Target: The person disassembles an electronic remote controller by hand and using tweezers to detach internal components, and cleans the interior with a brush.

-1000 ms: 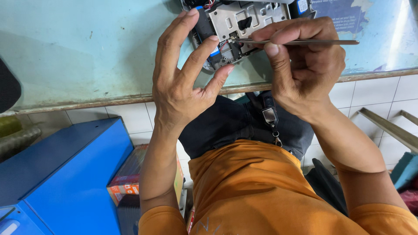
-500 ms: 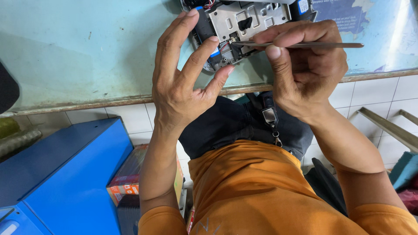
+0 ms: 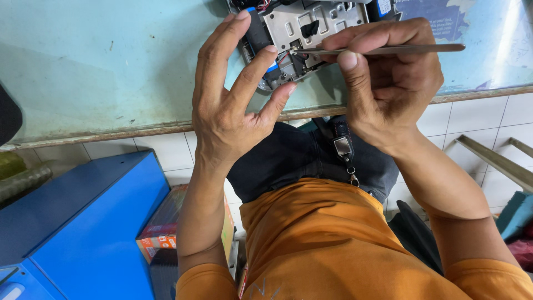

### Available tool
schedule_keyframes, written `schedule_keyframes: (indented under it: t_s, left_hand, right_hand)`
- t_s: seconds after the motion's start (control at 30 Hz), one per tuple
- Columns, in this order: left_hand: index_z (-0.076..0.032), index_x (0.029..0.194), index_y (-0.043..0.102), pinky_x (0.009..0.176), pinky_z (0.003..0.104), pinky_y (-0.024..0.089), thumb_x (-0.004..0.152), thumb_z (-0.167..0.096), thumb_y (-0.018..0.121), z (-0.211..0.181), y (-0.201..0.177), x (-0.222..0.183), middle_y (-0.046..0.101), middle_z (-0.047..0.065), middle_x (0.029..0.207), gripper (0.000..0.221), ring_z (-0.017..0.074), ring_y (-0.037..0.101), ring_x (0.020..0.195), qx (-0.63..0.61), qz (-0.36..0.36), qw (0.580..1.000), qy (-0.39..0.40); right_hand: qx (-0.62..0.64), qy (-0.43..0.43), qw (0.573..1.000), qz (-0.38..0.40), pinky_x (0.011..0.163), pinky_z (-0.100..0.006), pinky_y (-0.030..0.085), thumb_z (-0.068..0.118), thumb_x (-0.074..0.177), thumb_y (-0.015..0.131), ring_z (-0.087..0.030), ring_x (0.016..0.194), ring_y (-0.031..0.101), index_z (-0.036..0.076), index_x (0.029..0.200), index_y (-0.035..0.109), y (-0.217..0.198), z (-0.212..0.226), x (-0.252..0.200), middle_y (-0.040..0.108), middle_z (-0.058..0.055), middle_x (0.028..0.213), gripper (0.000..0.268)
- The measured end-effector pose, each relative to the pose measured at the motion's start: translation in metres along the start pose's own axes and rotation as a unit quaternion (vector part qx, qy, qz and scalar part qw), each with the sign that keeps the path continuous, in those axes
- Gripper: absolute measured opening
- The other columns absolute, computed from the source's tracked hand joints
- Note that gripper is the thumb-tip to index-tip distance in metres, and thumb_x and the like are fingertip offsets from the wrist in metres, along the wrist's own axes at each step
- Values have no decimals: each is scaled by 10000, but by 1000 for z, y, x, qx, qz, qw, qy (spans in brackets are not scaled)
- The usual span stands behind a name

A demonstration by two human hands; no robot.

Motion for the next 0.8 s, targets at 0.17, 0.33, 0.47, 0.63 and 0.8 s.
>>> schedule_keyframes:
  t_s: [0.17,0.33,0.47,0.63,0.8]
  left_hand:
    - [-88,1280,701,1215,482,500,878,-209,992,-1,-1,1,489,173,1485,510,383,506,1417,1,-1,1000,-1]
    - [-84,1281,701,1221,475,499,885,-203,990,-2,-2,1,489,169,1490,504,379,510,1423,1,3,1000,-7]
    - [-80,1279,701,1216,477,500,882,-196,988,-2,-1,2,486,171,1483,503,384,507,1415,-3,0,1000,-3]
    - [-78,1280,698,1213,475,498,907,-189,969,-6,-4,6,472,163,1498,474,381,505,1421,-3,3,1000,-4]
    - [-49,1226,738,1171,474,475,960,-143,863,-19,-7,17,423,174,1518,309,377,483,1385,18,29,999,-35]
  right_hand:
    - [-35,-10,999,4,844,-223,610,15,1178,613,-166,993,727,-26,1214,428,2,5,3,703,-213,1134,193]
    - [3,0,1000,2,902,-254,644,35,1206,622,-183,1006,740,-19,1209,420,3,2,3,698,-201,1154,209]
    - [47,17,999,6,944,-266,652,52,1243,620,-178,1013,744,-7,1234,401,-1,-2,3,698,-195,1172,226]
    - [44,25,999,2,941,-282,648,39,1243,616,-188,1004,740,-10,1234,396,-3,-6,1,697,-204,1163,225]
    - [89,29,995,-25,948,-312,668,50,1251,601,-188,963,701,9,1259,399,-12,-13,-7,684,-193,1174,207]
Point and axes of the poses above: each hand's wrist, its own x-axis towards the middle knuckle, its own y-axis out of the palm, z = x × y, the point moved 9 cm from there along x, towards the middle knuckle
